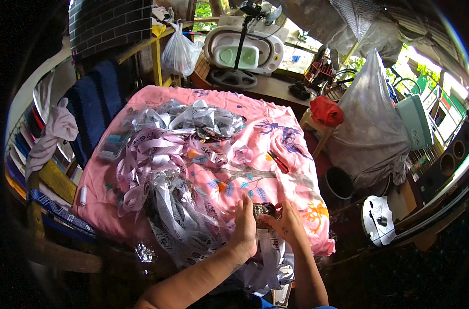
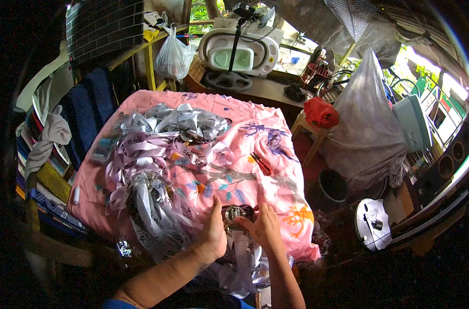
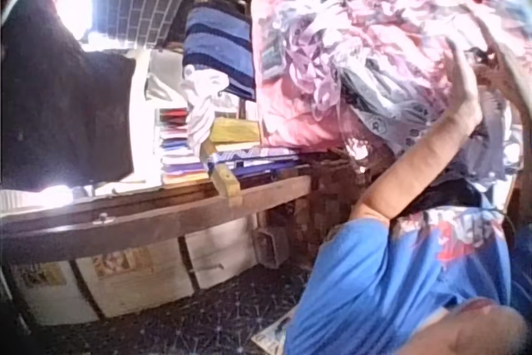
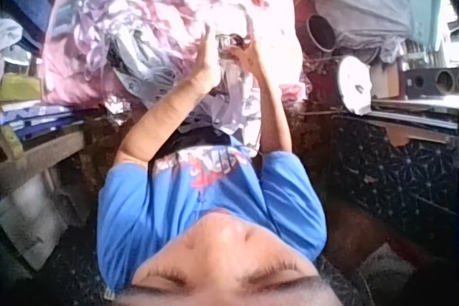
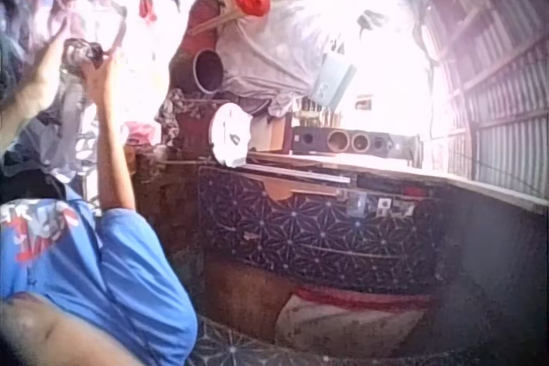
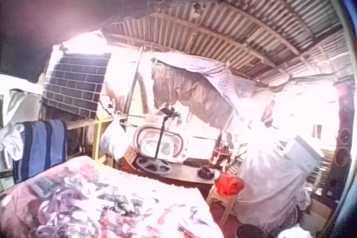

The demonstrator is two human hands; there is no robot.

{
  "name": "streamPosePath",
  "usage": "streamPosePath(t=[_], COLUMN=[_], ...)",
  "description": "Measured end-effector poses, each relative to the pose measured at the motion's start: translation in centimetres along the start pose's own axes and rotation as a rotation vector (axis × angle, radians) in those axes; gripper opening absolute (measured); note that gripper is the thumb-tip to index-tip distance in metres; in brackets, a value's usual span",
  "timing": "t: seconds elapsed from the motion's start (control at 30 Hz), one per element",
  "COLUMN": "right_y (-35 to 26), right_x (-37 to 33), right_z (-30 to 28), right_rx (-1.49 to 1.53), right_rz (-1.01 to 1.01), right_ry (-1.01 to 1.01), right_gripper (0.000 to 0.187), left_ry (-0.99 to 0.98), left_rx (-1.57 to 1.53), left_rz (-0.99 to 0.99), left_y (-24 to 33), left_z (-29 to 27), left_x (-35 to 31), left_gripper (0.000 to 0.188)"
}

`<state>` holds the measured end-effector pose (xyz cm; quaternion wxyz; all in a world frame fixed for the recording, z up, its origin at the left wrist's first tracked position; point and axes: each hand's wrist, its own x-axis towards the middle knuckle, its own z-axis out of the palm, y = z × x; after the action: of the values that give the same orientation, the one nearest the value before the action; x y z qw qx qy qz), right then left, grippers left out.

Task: The person assembles medals by attaching ribbons to metal medallions. They pick up ribbons and medallions from a pile on a pink cloth, thread the ribbon through the medallion, and place the assembled units on the table. The process is repeated for multiple medals.

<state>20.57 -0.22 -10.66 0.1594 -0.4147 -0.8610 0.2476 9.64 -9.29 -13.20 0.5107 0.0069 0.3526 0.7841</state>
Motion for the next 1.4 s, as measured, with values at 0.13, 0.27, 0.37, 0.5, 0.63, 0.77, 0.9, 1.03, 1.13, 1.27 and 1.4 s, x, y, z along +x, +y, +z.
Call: streamPosePath(t=[0.13, 0.27, 0.37, 0.5, 0.63, 0.77, 0.9, 1.03, 1.13, 1.27, 1.4], right_y=[0.3, -0.1, -0.7, 0.7, 2.7, -2.3, -7.9, -17.5, -19.6, -20.6, -21.8], right_x=[0.2, -0.7, -1.3, -1.4, -2.6, -5.8, -6.4, -4.7, -2.3, 0.1, 1.7], right_z=[1.3, 1.9, 1.0, 0.3, -1.8, -8.3, -7.7, -4.4, 1.2, 6.1, 6.5], right_rx=[0.149, 0.329, 0.266, 1.064, 1.067, 1.082, 1.052, 1.002, 0.941, 0.872, 0.597], right_rz=[-0.004, -0.009, -0.041, 0.156, 0.433, 0.297, 0.231, 0.179, -0.007, -0.19, -0.356], right_ry=[-0.095, -0.067, -0.084, -0.235, 0.067, -0.099, -0.406, -0.709, -0.805, -0.718, -0.498], right_gripper=[0.089, 0.079, 0.052, 0.029, 0.04, 0.045, 0.052, 0.05, 0.053, 0.046, 0.039], left_ry=[0.195, 0.084, 0.081, -0.273, -0.6, 0.117, 0.455, 0.314, 0.282, 0.226, 0.236], left_rx=[-0.099, -0.229, -0.106, 0.672, 1.1, 1.712, 1.704, 1.594, 1.454, 1.268, 1.242], left_rz=[0.084, 0.064, 0.116, 0.289, 0.831, 0.926, 0.632, 0.698, 0.819, 0.834, 0.861], left_y=[-1.3, -3.1, -2.2, 1.8, 8.9, 16.9, 17.6, 17.3, 17.7, 18.7, 18.8], left_z=[1.4, 1.3, 2.5, 1.7, -0.5, -5.9, -10.0, -11.6, -11.3, -9.2, -8.2], left_x=[-0.3, -0.3, -2.4, -6.4, -13.5, -18.3, -17.9, -14.8, -14.7, -14.4, -14.3], left_gripper=[0.066, 0.062, 0.06, 0.076, 0.047, 0.028, 0.031, 0.041, 0.046, 0.049, 0.05])
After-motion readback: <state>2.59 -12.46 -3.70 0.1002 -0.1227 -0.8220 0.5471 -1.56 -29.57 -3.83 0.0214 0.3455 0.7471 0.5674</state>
